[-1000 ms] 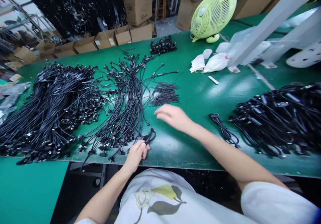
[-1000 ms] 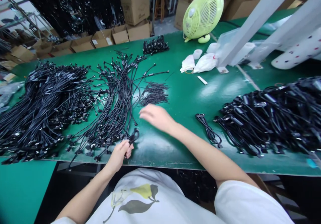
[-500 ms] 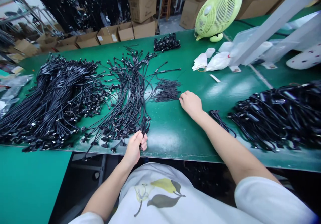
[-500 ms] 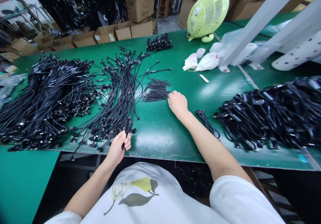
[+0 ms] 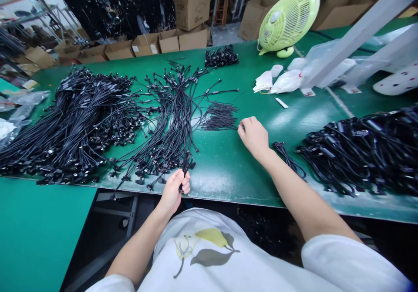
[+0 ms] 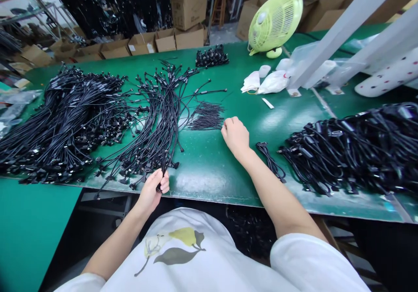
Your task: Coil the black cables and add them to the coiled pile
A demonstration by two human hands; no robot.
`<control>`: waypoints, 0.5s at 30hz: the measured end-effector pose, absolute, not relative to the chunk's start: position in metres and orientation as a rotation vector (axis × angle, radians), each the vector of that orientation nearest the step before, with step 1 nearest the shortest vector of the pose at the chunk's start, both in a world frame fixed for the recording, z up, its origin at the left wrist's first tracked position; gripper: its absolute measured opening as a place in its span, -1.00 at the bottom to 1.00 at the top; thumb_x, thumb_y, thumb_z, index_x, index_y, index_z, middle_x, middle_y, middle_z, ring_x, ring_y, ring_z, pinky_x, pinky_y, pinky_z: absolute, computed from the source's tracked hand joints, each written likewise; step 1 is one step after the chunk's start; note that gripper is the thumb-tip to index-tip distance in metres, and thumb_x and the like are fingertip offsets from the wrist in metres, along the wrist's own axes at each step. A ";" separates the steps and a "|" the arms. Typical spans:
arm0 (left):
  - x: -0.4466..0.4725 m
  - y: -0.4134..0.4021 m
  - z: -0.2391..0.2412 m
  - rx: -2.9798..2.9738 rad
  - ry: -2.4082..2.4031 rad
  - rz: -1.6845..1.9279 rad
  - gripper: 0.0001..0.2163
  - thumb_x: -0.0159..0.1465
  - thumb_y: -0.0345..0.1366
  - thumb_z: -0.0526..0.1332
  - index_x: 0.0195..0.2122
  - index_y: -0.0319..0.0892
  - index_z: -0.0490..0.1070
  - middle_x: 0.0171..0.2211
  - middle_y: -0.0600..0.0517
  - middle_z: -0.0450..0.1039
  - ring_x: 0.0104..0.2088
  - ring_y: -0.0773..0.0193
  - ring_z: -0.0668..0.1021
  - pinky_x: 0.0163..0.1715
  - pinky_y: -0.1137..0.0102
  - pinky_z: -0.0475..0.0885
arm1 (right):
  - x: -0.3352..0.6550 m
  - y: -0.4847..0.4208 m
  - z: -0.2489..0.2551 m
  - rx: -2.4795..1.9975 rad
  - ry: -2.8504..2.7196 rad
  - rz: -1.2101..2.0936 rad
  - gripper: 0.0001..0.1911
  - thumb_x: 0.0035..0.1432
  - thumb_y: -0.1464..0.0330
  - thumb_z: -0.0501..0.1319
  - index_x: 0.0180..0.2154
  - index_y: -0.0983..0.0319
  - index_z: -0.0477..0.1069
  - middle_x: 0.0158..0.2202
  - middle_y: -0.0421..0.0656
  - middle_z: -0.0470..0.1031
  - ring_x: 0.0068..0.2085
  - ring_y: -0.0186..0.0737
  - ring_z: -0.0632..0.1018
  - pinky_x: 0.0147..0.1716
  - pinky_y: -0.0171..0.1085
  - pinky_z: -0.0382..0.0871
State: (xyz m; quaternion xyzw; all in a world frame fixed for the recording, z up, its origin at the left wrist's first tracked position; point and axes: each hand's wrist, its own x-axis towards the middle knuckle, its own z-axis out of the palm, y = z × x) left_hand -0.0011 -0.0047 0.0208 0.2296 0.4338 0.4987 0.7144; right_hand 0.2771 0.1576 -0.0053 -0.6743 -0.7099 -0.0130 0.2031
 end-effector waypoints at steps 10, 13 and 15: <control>0.014 0.002 0.031 0.595 0.882 1.130 -0.51 0.16 -0.08 0.34 0.05 -0.20 0.36 -0.56 0.19 0.15 -0.61 0.48 0.17 -0.59 0.51 0.09 | 0.172 0.042 0.012 -1.118 -1.799 1.351 -0.77 0.25 0.22 0.11 -0.23 0.23 0.43 -0.48 -0.26 0.41 -0.51 -0.35 0.36 -0.46 -0.34 0.24; 0.010 0.002 0.023 0.716 1.005 1.172 -0.61 0.22 -0.08 0.27 -0.03 -0.23 0.42 -0.56 0.17 0.18 -0.60 0.45 0.18 -0.59 0.49 0.12 | 0.161 0.030 0.013 -1.062 -2.027 1.006 -0.79 0.29 0.31 0.07 -0.22 0.23 0.44 -0.38 -0.18 0.46 -0.43 -0.33 0.41 -0.40 -0.34 0.27; 0.006 0.001 0.018 0.887 1.148 1.199 -0.68 0.25 -0.13 0.23 -0.05 -0.21 0.46 -0.52 0.12 0.27 -0.55 0.40 0.28 -0.53 0.46 0.21 | 0.159 0.030 0.015 -0.993 -2.255 0.535 -0.78 0.31 0.37 0.04 -0.26 0.25 0.44 -0.39 -0.14 0.45 -0.38 -0.29 0.42 -0.36 -0.31 0.25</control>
